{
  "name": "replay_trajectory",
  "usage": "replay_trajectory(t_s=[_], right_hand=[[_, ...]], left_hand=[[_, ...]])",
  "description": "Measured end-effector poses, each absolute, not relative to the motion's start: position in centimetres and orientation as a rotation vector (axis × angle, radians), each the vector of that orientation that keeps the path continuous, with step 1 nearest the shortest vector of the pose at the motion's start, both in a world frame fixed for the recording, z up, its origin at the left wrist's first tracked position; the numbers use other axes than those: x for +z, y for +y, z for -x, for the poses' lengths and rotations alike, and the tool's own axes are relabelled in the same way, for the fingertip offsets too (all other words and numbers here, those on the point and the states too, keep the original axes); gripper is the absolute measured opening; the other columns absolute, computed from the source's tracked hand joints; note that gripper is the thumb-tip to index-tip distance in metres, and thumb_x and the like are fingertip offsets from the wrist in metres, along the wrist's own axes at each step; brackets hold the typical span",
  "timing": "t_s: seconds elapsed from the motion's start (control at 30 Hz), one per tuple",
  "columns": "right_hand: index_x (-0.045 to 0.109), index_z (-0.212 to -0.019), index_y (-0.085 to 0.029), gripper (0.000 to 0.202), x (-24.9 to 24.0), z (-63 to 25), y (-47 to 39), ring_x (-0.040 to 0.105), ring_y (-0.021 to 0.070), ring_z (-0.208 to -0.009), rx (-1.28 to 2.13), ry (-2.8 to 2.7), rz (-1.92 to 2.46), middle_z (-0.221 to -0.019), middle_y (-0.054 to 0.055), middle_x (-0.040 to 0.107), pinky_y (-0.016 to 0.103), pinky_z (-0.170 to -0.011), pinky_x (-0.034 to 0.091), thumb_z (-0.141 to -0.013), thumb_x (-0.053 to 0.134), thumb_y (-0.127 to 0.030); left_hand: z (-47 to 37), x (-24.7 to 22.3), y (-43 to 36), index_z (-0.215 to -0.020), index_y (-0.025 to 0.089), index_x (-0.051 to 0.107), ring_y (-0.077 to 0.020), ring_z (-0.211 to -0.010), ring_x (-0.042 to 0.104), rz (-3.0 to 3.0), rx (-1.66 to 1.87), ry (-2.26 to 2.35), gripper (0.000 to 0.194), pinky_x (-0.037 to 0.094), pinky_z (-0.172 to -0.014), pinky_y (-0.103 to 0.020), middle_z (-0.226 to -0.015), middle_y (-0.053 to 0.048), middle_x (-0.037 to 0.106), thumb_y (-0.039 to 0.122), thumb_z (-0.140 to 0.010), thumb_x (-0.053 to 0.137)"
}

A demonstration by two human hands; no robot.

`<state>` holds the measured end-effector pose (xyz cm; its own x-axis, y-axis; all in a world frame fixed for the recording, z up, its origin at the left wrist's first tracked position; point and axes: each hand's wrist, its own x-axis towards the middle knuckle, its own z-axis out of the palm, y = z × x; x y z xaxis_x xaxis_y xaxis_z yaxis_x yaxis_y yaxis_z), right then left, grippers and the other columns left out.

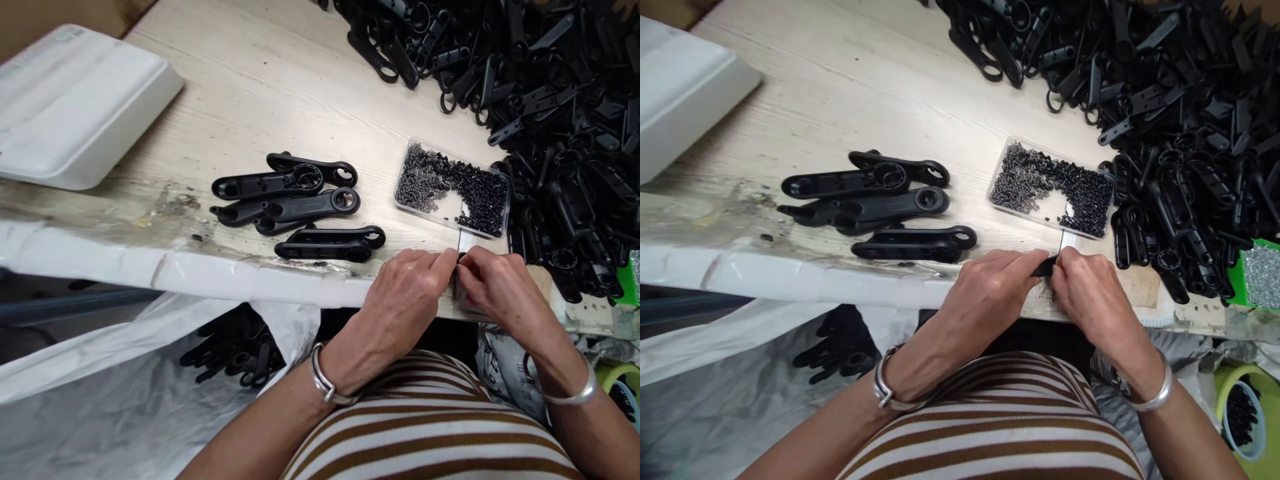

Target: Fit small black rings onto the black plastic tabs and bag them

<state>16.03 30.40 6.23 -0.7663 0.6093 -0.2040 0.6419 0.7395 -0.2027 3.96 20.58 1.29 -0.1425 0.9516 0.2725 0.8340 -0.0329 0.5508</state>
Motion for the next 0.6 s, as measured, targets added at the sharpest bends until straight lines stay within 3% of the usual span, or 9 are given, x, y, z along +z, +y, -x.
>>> replay_trajectory(t_s=[0.13, 0.2, 0.3, 0.4, 0.5, 0.6], right_hand=[[0.055, -0.069, -0.019, 0.019, 6.0, -16.8, 31.7, 0.051, 0.0110, -0.042, -0.859, 2.664, -1.156, -0.045, -0.005, 0.055, 0.023, -0.050, 0.036, -0.088, 0.053, -0.021], [0.061, -0.076, -0.018, 0.016, 5.3, -17.6, 31.6, 0.055, 0.0117, -0.044, -1.151, 2.599, -1.288, -0.048, -0.004, 0.058, 0.022, -0.050, 0.040, -0.087, 0.058, -0.029], [0.063, -0.090, -0.016, 0.028, 4.2, -19.0, 30.6, 0.059, 0.0131, -0.047, -1.662, 2.518, -1.631, -0.054, -0.002, 0.063, 0.023, -0.050, 0.047, -0.081, 0.069, -0.041], [0.059, -0.102, -0.017, 0.039, 3.4, -19.5, 29.4, 0.065, 0.0142, -0.056, -2.097, 2.353, -1.866, -0.070, 0.001, 0.069, 0.025, -0.056, 0.055, -0.076, 0.077, -0.040], [0.053, -0.115, -0.021, 0.055, 3.2, -19.1, 28.6, 0.070, 0.0168, -0.072, -2.493, 2.047, -1.751, -0.088, 0.003, 0.071, 0.030, -0.067, 0.060, -0.070, 0.082, -0.036], [0.054, -0.113, -0.021, 0.054, 3.2, -18.2, 28.2, 0.069, 0.0146, -0.074, -2.708, 1.849, -1.684, -0.089, 0.001, 0.071, 0.029, -0.072, 0.059, -0.069, 0.083, -0.031]], left_hand=[[-3.9, 1.1, 20.6, -0.101, 0.016, 0.057, -0.0189, -0.073, 0.064, -1.930, 0.935, 2.054, 0.023, 0.050, -0.065, -0.028, -0.079, -0.001, 0.068, 0.001, -0.084, 0.053], [-3.9, 1.1, 20.5, -0.101, 0.016, 0.058, -0.0188, -0.072, 0.064, -1.932, 0.958, 2.070, 0.022, 0.050, -0.064, -0.028, -0.078, -0.001, 0.067, 0.002, -0.085, 0.052], [-3.9, 1.3, 20.4, -0.098, 0.016, 0.059, -0.0180, -0.072, 0.065, -1.933, 1.055, 2.091, 0.019, 0.051, -0.065, -0.028, -0.080, -0.003, 0.069, 0.003, -0.086, 0.052], [-4.3, 1.4, 20.3, -0.095, 0.016, 0.060, -0.0163, -0.075, 0.066, -1.918, 1.217, 2.109, 0.016, 0.052, -0.069, -0.026, -0.084, -0.004, 0.070, 0.005, -0.088, 0.051], [-4.8, 1.4, 20.3, -0.100, 0.015, 0.059, -0.0156, -0.077, 0.066, -1.907, 1.393, 2.130, 0.015, 0.053, -0.072, -0.026, -0.085, -0.004, 0.071, 0.007, -0.090, 0.051], [-5.3, 1.6, 20.3, -0.101, 0.015, 0.060, -0.0146, -0.077, 0.067, -1.890, 1.474, 2.127, 0.014, 0.053, -0.073, -0.025, -0.086, -0.004, 0.072, 0.009, -0.091, 0.052]])
